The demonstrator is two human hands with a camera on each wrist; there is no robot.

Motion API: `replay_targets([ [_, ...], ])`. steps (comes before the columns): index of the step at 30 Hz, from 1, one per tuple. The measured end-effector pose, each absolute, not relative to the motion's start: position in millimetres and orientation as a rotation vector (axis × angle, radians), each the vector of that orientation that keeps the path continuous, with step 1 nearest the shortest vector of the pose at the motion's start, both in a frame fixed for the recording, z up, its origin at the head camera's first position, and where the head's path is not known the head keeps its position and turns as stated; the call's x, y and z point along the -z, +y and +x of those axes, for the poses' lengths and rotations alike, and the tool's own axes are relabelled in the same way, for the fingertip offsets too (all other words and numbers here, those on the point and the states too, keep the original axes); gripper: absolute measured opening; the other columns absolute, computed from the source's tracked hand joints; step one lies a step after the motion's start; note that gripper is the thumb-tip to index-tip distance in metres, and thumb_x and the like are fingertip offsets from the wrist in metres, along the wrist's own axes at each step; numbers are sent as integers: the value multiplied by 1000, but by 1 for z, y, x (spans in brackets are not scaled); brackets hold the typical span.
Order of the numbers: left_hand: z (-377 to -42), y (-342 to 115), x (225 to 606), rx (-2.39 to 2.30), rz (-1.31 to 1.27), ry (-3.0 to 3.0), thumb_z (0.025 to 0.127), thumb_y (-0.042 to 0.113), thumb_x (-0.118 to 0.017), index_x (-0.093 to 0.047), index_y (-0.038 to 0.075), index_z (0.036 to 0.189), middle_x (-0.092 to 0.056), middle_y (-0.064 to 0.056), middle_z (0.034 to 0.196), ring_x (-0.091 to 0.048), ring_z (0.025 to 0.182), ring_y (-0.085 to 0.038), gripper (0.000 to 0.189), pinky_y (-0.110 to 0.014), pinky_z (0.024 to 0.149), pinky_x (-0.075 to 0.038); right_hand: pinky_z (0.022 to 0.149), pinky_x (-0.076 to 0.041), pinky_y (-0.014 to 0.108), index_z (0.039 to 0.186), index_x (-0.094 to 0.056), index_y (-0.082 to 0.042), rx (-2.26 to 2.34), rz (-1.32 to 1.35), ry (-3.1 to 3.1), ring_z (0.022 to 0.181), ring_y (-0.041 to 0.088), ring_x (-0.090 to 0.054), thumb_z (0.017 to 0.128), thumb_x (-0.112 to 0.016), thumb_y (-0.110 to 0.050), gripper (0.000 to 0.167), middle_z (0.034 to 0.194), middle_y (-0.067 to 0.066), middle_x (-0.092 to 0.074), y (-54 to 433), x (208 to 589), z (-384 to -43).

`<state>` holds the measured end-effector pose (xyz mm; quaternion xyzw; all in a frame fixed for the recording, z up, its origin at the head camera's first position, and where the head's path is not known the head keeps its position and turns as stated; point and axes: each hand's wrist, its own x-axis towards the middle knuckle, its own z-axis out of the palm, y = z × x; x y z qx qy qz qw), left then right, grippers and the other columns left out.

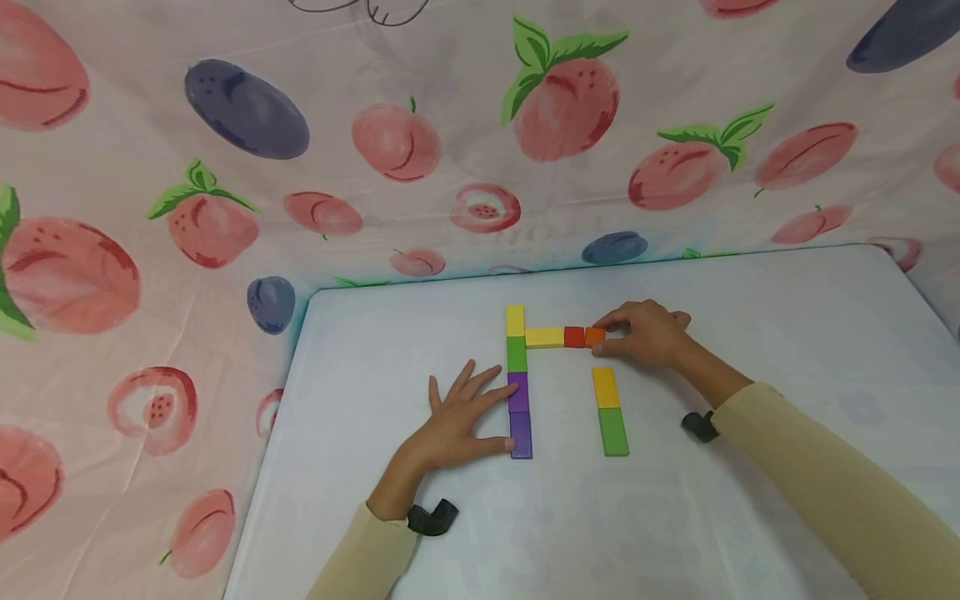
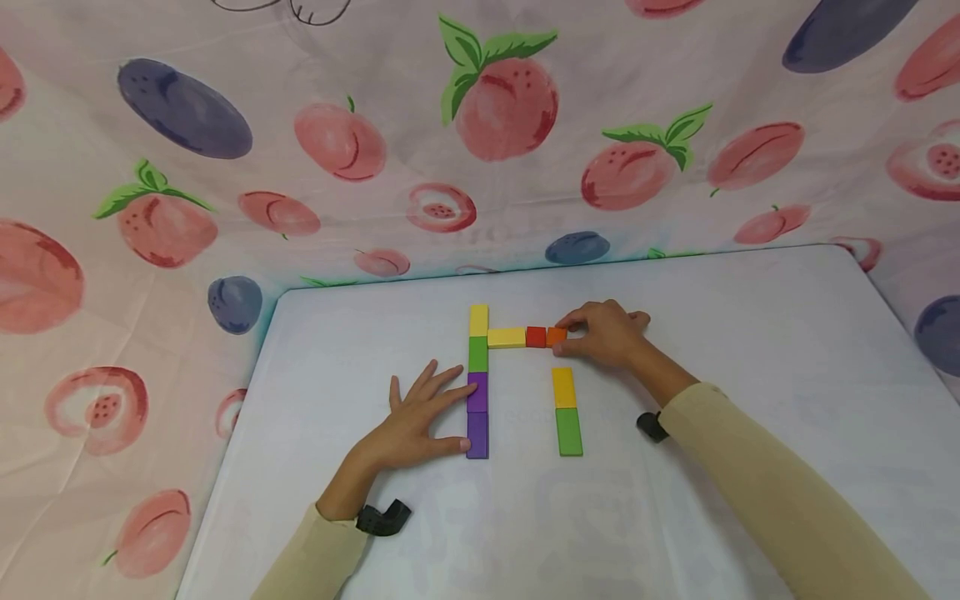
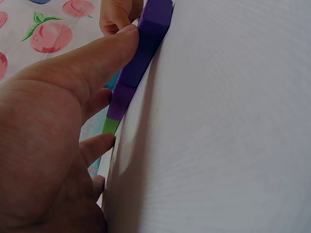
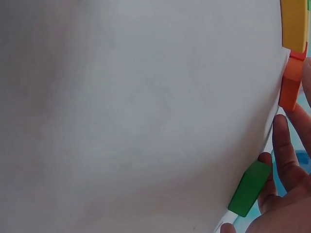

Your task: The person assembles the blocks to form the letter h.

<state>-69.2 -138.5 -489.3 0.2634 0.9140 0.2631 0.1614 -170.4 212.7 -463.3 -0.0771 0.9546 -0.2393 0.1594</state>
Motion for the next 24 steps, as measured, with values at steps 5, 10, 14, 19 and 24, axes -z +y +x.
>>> replay_targets([
  [5, -69, -139, 490, -746, 761, 2612, 88, 60, -71, -38, 39, 157, -18, 6, 172, 4, 161, -30, 80, -79, 111, 16, 92, -25, 76, 125, -74, -23, 704, -195, 2719, 124, 36, -52, 82, -82, -53, 53, 132, 11, -68, 219, 460, -172],
  [10, -69, -139, 491, -737, 759, 2617, 88, 60, -71, -38, 39, 157, -18, 7, 172, 5, 161, -30, 79, -78, 111, 16, 94, -32, 75, 125, -74, -20, 753, -202, 2749, 121, 37, -54, 87, -77, -51, 49, 131, 14, -68, 231, 456, -173],
  [14, -69, -139, 490, -742, 749, 2614, 88, 61, -71, -38, 39, 157, -18, 7, 172, 5, 161, -29, 80, -78, 111, 17, 101, -44, 66, 125, -74, -14, 813, -226, 2771, 123, 37, -54, 93, -73, -45, 45, 128, 15, -69, 240, 452, -172],
  [19, -70, -138, 489, -738, 745, 2612, 88, 61, -71, -38, 40, 157, -18, 7, 172, 5, 161, -29, 80, -78, 111, 17, 102, -47, 61, 126, -72, -9, 842, -209, 2791, 122, 38, -54, 96, -70, -41, 44, 124, 16, -68, 257, 447, -170],
  [24, -69, -138, 489, -745, 749, 2616, 88, 61, -71, -38, 40, 157, -18, 6, 172, 5, 161, -30, 80, -78, 111, 17, 99, -48, 59, 126, -72, -8, 831, -185, 2788, 120, 37, -55, 96, -70, -43, 46, 124, 16, -68, 277, 451, -169],
])
